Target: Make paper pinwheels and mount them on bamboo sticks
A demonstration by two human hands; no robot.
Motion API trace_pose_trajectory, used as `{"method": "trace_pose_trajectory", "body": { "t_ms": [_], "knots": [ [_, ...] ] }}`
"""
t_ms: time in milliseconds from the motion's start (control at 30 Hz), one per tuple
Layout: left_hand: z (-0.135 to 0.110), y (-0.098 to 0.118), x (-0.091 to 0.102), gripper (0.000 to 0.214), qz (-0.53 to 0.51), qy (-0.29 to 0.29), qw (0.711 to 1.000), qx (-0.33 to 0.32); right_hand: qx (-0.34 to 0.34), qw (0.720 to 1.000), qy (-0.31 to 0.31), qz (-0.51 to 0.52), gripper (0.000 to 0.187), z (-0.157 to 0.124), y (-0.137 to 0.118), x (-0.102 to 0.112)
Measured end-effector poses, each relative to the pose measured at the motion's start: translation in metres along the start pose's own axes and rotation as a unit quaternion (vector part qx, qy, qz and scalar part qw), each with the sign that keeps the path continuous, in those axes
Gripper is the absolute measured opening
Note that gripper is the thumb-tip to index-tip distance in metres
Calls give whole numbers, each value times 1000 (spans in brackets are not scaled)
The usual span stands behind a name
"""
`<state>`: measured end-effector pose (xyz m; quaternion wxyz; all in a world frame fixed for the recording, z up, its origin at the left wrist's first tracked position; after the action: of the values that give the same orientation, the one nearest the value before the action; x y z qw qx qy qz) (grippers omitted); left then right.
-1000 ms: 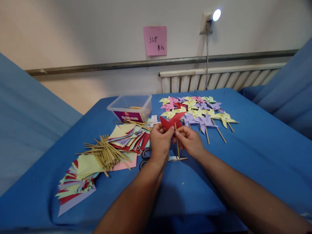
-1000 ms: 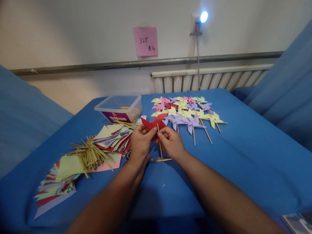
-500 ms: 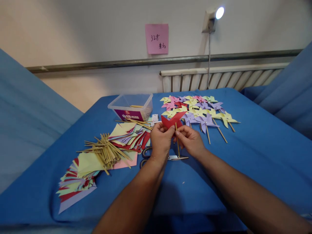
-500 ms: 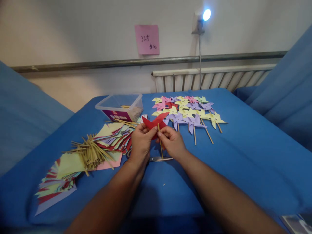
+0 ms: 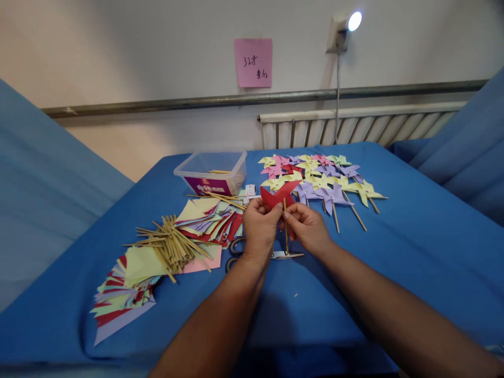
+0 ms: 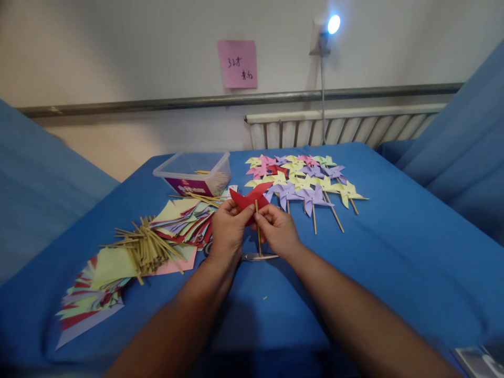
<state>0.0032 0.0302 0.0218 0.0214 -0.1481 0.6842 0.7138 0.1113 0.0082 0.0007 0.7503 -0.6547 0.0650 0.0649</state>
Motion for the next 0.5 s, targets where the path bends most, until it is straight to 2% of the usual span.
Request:
{"method": "trace_pose_trajectory", "body": {
  "t_ms": [500],
  "knots": [
    [-1,0,0,26,14,2,1000,-1,9,1000,-5,-12,29,-1,3,-1]
  ]
}}
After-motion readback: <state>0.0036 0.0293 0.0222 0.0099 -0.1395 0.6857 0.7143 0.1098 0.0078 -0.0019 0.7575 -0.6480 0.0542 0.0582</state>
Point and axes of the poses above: each hand's wrist, its own z-axis towards the middle knuckle, its own x-axis out of the back of the hand, y = z × x, the point moved 3 cm from there along z, towards the middle knuckle, and after that the axes turned 1 degree about x, right-handed, at the moved point
